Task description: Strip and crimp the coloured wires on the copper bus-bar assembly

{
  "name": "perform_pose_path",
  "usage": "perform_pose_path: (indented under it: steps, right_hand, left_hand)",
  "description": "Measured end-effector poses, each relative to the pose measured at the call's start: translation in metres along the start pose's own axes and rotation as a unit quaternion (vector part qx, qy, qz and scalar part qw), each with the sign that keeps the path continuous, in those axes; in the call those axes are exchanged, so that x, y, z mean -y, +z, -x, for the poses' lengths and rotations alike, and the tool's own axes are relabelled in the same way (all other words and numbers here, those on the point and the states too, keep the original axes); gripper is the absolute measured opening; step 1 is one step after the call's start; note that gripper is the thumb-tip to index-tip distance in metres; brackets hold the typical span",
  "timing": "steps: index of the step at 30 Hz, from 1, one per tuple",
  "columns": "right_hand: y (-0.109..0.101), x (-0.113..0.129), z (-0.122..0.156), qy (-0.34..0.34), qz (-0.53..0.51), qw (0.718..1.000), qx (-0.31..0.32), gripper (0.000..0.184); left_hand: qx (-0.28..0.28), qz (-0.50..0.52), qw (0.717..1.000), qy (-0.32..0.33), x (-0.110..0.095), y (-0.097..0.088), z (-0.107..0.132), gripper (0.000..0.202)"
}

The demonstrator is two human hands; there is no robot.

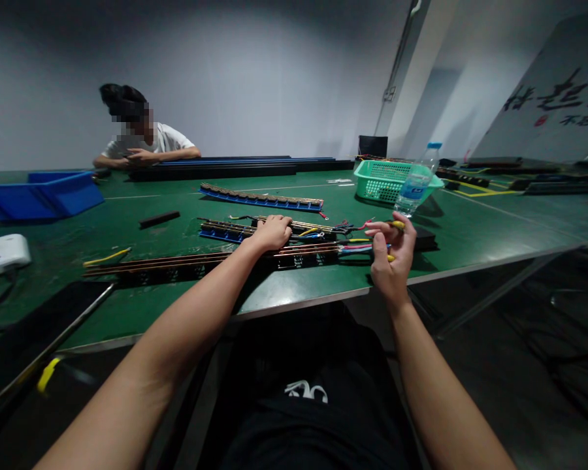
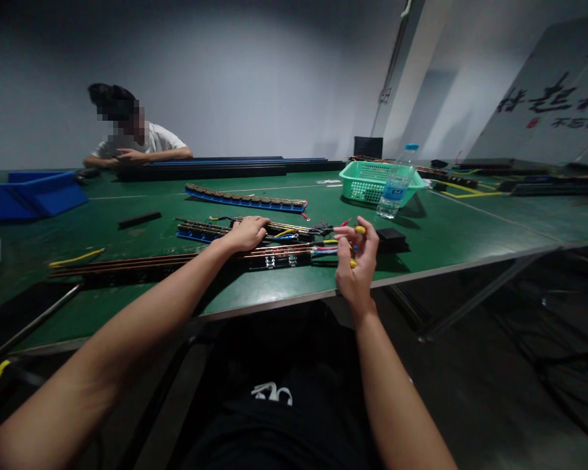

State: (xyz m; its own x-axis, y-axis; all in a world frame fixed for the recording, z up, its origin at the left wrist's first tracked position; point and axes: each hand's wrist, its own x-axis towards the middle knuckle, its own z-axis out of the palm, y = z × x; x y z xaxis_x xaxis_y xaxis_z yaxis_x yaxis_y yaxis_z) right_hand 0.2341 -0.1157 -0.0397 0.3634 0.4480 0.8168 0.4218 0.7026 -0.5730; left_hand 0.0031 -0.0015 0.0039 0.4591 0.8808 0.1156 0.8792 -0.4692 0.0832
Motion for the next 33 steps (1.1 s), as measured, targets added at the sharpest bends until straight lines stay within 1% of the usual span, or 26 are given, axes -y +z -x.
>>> perform_pose_path:
  steps: [1, 4, 6, 8, 11, 13, 19, 23, 25, 28, 33]
  right_hand:
    - [0.001, 0.004, 0.005, -0.009, -0.007, 1.0, -0.026, 0.04]
    - [0.005, 0.019, 0.023, -0.039, -0.035, 0.99, -0.131, 0.033]
    - [0.006, 0.031, 0.034, -0.043, -0.042, 0.985, -0.164, 0.033]
    - [0.005, 0.044, 0.04, -0.043, -0.053, 0.982, -0.175, 0.037]
    - [0.002, 0.058, 0.042, -0.043, -0.092, 0.983, -0.153, 0.045]
    - [0.001, 0.062, 0.04, -0.035, -0.115, 0.983, -0.135, 0.049]
    - [-0.005, 0.058, 0.036, -0.002, -0.176, 0.98, -0.096, 0.051]
    - [-0.01, 0.061, 0.037, -0.003, -0.206, 0.974, -0.099, 0.053]
    - [-0.012, 0.062, 0.039, 0.006, -0.205, 0.975, -0.087, 0.054]
    - [-0.014, 0.057, 0.042, 0.013, -0.197, 0.979, -0.046, 0.055]
    - [-0.018, 0.043, 0.047, -0.021, -0.179, 0.982, 0.059, 0.058]
  left_hand:
    - [-0.001, -0.001, 1.0, 0.001, 0.0, 0.0, 0.0, 0.047]
    - [-0.002, -0.001, 1.0, 0.001, 0.001, 0.001, -0.001, 0.046]
    - [-0.002, 0.0, 1.0, 0.0, 0.001, 0.002, -0.002, 0.045]
    - [-0.001, 0.001, 1.0, -0.001, 0.001, 0.001, -0.002, 0.045]
    - [-0.002, 0.002, 1.0, 0.001, 0.001, 0.001, -0.001, 0.045]
    - [-0.003, 0.004, 1.0, 0.003, 0.001, 0.001, -0.001, 0.045]
    - [-0.008, -0.001, 1.0, 0.005, 0.001, 0.002, -0.001, 0.046]
    - [-0.008, -0.003, 1.0, 0.004, 0.0, 0.001, 0.0, 0.045]
    - [-0.006, -0.003, 1.0, 0.001, 0.0, 0.0, 0.001, 0.045]
    - [-0.003, -0.005, 1.0, 0.0, -0.001, -0.001, 0.002, 0.045]
    - [-0.002, -0.01, 1.0, 0.003, 0.0, 0.0, 0.0, 0.045]
